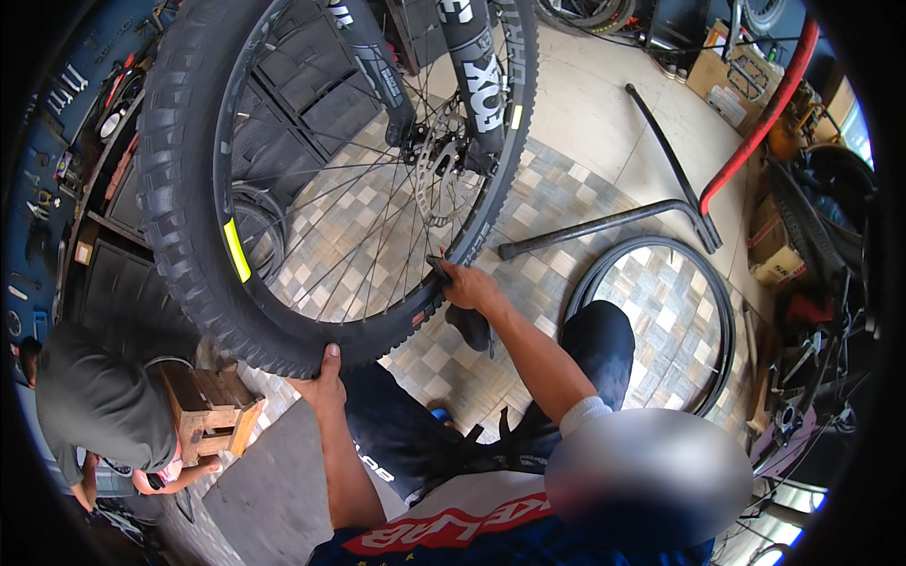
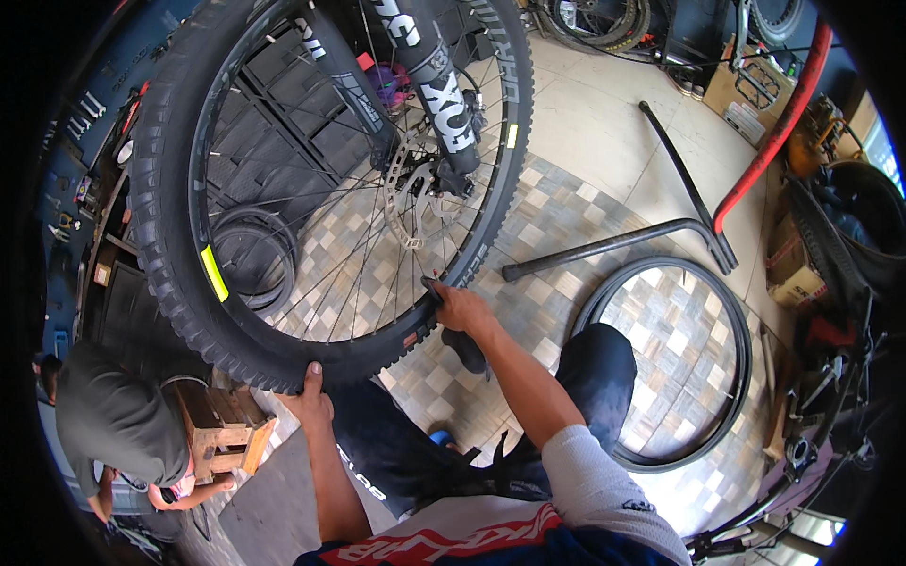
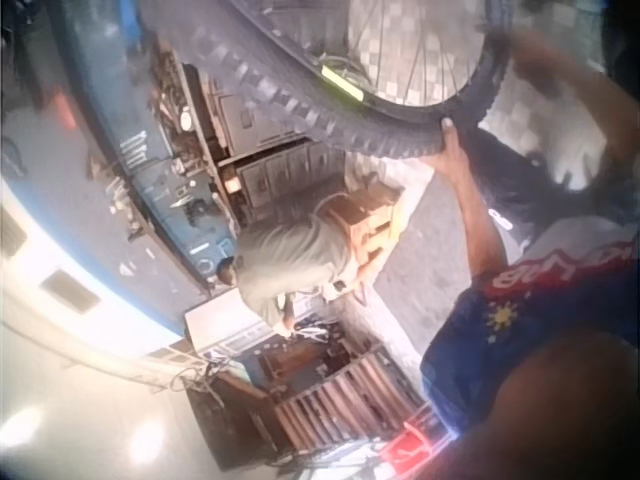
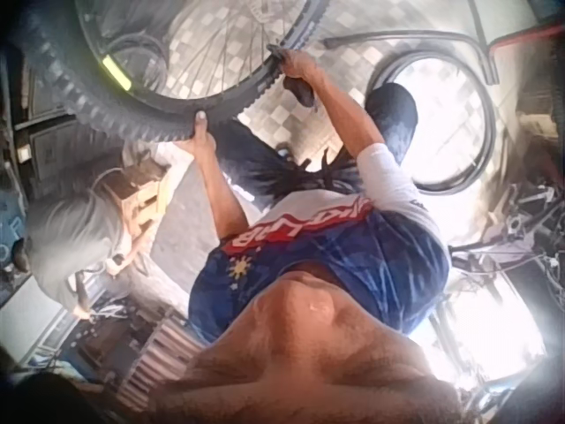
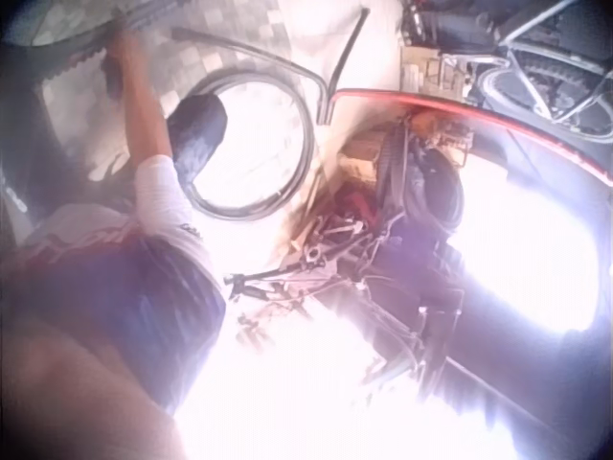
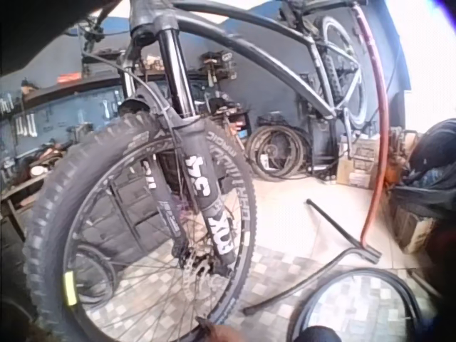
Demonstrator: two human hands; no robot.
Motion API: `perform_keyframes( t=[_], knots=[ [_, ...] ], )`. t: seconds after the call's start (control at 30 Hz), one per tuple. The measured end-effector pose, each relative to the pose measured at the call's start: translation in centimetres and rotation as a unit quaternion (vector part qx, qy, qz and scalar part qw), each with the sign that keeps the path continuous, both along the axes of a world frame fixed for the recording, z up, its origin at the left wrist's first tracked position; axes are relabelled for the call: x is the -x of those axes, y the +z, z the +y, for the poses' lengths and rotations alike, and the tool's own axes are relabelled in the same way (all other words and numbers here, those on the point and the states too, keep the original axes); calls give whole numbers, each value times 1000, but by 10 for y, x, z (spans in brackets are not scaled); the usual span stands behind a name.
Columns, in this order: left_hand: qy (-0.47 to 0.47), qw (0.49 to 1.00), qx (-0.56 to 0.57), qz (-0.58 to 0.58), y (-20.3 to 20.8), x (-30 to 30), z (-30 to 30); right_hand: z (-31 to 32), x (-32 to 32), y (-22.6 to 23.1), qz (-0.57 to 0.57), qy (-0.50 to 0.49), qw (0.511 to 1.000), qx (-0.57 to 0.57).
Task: The person wipes the front tire and fork of a bicycle with a cloth, then wipes the handlebars and crankset. The bicycle is mounted on a repair stand in a workshop.
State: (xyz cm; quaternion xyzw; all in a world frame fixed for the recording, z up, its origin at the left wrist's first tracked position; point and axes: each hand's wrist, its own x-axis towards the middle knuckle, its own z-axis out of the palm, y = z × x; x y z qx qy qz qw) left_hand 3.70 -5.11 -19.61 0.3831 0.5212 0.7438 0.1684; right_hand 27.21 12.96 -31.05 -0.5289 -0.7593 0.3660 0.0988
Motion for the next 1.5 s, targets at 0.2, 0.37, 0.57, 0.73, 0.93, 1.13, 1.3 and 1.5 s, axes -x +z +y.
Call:
perform_keyframes(
  t=[0.2,0.37,0.57,0.73,0.93,1.13,1.3,1.5],
  knots=[
    [64,993,89,37,-11,6,-6,-16,-14,-8,54,-15,998,3],
    [58,995,63,55,-13,15,-7,-36,-52,-43,125,-90,988,-3],
    [11,999,31,28,-17,19,-2,-38,-58,-49,282,-116,952,-18],
    [-39,999,20,-2,-38,11,-3,-65,-11,-12,309,8,951,18],
    [-24,999,7,-35,-56,-1,-6,-61,30,31,23,-23,995,-98],
    [-50,998,0,-24,-60,-3,-2,-64,8,27,-41,34,998,-39],
    [-40,999,-16,-25,-67,-5,1,-64,16,22,-39,1,998,-48],
    [-19,1000,-6,-18,-62,-5,-3,-117,23,-3,72,4,997,-11]
  ],
)
